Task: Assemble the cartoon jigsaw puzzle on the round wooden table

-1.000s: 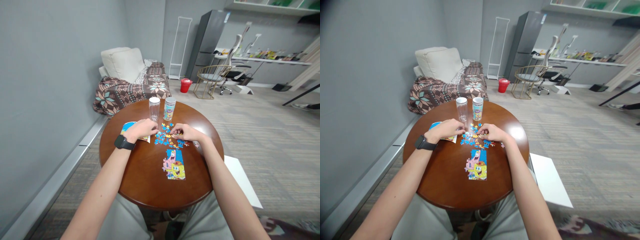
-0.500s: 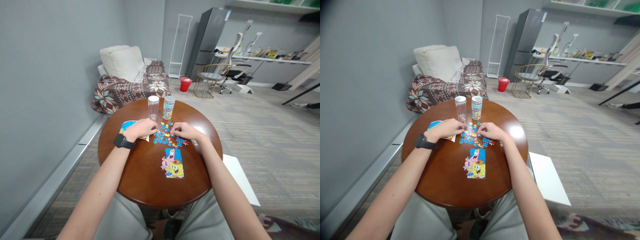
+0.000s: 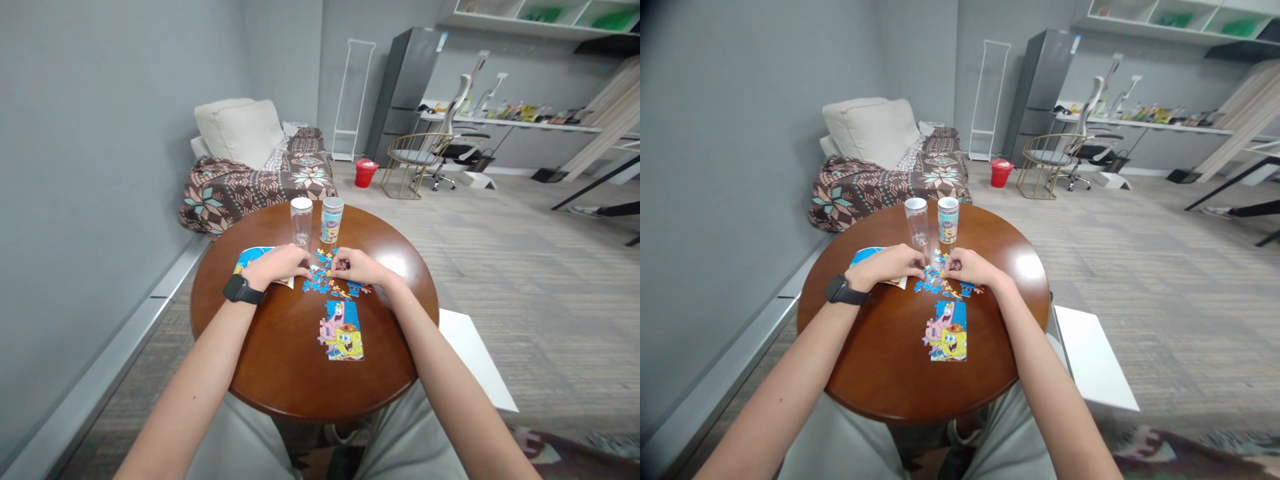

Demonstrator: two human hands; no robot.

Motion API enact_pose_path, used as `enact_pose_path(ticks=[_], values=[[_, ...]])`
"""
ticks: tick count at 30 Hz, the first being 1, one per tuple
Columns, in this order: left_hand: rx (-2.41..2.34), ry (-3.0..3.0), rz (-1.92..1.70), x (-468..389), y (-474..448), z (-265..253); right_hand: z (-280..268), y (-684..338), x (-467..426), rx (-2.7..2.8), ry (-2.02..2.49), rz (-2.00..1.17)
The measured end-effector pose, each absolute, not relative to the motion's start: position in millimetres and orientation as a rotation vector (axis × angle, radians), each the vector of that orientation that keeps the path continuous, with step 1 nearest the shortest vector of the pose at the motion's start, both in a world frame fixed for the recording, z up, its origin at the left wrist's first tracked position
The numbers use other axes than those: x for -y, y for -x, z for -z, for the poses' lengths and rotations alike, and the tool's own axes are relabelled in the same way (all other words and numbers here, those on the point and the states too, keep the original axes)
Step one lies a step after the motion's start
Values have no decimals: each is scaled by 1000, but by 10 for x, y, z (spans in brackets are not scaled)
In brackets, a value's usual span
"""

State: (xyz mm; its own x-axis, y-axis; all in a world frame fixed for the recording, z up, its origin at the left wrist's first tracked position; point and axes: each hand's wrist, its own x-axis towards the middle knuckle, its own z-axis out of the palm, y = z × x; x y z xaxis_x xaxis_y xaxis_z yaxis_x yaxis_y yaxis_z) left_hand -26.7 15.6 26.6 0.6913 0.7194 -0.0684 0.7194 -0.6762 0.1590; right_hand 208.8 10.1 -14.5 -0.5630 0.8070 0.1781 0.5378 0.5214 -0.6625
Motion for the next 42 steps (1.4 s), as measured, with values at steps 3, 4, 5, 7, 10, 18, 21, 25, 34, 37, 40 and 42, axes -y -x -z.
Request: enact_pose_path(ticks=[3, 4, 5, 7, 10, 18, 21, 25, 34, 37, 40, 42], values=[[-1178, -2720, 4, -160, 260, -262, 110, -2151, -131, 2127, 1185, -737], [-1181, -2718, 7, -163, 260, -259, 99, -2184, -150, 2042, 1231, -686], [-1182, -2715, 8, -166, 262, -255, 91, -2220, -171, 1951, 1279, -613], [-1188, -2702, 9, -174, 268, -248, 82, -2296, -212, 1788, 1379, -462], [-1200, -2687, 8, -182, 280, -246, 81, -2398, -243, 1671, 1547, -379], [-1181, -2718, 14, -213, 305, -214, 103, -2468, -218, 1766, 1726, -515], [-1195, -2715, -2, -230, 309, -187, 141, -2457, -226, 1873, 1714, -525], [-1172, -2752, -13, -222, 309, -198, 163, -2451, -230, 1930, 1717, -495], [-1141, -2735, -31, -215, 349, -271, 172, -2429, -229, 2098, 1520, -515], [-1186, -2698, -8, -213, 352, -288, 187, -2429, -234, 2117, 1459, -545], [-1190, -2672, 9, -206, 346, -295, 194, -2436, -239, 2107, 1447, -553], [-1176, -2672, -6, -203, 339, -291, 197, -2439, -244, 2105, 1447, -553]])
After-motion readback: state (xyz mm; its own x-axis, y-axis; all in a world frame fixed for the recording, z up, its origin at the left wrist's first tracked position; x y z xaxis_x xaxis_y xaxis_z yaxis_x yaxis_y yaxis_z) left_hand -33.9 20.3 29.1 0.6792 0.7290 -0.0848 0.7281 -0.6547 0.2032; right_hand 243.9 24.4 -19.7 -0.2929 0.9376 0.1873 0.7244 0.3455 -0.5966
